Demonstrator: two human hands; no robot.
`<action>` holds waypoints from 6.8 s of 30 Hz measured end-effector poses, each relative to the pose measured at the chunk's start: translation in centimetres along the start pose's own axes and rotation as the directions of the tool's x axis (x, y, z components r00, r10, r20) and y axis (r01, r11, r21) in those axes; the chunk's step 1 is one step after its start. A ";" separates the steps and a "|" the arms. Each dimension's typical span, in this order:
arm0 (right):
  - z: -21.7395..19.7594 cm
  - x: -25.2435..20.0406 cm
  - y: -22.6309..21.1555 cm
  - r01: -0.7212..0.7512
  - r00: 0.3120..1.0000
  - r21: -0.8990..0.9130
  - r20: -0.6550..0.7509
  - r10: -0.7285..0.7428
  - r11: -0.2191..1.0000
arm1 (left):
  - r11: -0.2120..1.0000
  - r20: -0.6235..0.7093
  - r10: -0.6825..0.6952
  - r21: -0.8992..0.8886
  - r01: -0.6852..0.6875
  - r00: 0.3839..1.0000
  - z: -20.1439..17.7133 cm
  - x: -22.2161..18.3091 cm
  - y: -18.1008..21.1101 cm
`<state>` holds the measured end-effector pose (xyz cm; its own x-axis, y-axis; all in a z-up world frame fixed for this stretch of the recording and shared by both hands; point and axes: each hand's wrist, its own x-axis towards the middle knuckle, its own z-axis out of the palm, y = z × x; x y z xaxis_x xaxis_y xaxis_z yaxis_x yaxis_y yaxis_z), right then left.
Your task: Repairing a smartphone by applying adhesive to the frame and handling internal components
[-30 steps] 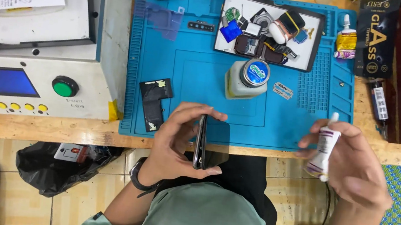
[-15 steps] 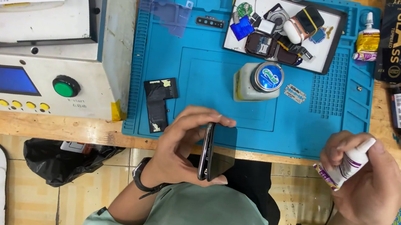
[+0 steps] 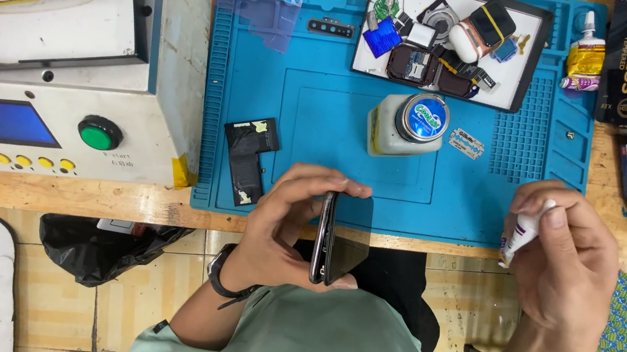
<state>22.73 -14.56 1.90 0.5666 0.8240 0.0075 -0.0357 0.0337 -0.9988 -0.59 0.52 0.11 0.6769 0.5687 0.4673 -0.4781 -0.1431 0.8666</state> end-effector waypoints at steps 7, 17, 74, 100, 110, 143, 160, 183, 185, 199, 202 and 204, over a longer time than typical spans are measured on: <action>2.4 0.2 -0.6 0.107 0.959 -0.368 -0.206 -0.194 0.924 | 0.999 -0.005 0.013 0.035 -0.012 1.000 0.1 0.1 0.1; 2.3 0.4 0.5 0.256 0.925 -0.627 -0.062 -0.375 0.736 | 1.000 -0.012 0.014 0.025 -0.013 1.000 0.1 0.0 0.0; 2.7 1.0 1.5 0.469 0.861 -0.783 0.304 -0.408 0.408 | 0.997 -0.001 0.029 0.074 -0.029 1.000 0.1 0.1 0.0; 3.3 1.5 0.9 0.392 0.885 -0.885 0.288 -0.366 0.251 | 0.985 -0.031 0.025 0.170 -0.019 0.999 0.4 -0.2 -0.2; 2.6 1.4 0.6 0.518 0.826 -0.822 0.408 -0.389 0.238 | 0.984 -0.026 0.018 0.178 -0.013 1.000 0.4 -0.2 0.1; 3.5 1.4 1.0 0.418 0.849 -0.908 0.383 -0.364 0.020 | 0.983 -0.026 0.039 0.182 -0.034 0.999 0.4 0.0 -0.1; 3.7 2.3 -0.5 0.596 0.765 -0.799 0.536 -0.358 0.079 | 0.986 -0.025 0.023 0.166 -0.019 0.999 0.5 -0.2 0.2; 2.7 -3.4 0.1 0.142 0.925 -0.644 -0.183 -0.332 0.751 | 0.997 0.066 0.072 0.014 -0.073 0.995 -0.1 -0.1 0.3; 2.3 -3.6 0.8 0.290 0.860 -0.458 -0.260 -0.439 0.840 | 0.997 0.089 0.072 0.006 -0.072 0.993 -0.1 -0.1 0.5; 8.8 -4.5 -1.6 0.173 0.944 0.127 -0.304 -0.128 0.977 | 0.992 0.205 0.104 -0.085 -0.088 0.973 -0.4 -0.2 0.2; 8.8 -4.4 -1.1 0.167 0.953 0.265 -0.289 -0.087 0.950 | 0.989 0.233 0.113 -0.118 -0.087 0.966 -0.5 -0.1 0.0; 9.4 -4.3 -1.4 0.176 0.958 0.346 -0.277 -0.080 0.922 | 0.986 0.261 0.116 -0.145 -0.080 0.958 -0.6 -0.2 -0.1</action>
<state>12.57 -12.85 3.75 0.7731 0.6300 0.0734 -0.2174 0.3719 -0.9024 -0.96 0.91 -0.18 0.7394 0.3168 0.5941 -0.6067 -0.0690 0.7919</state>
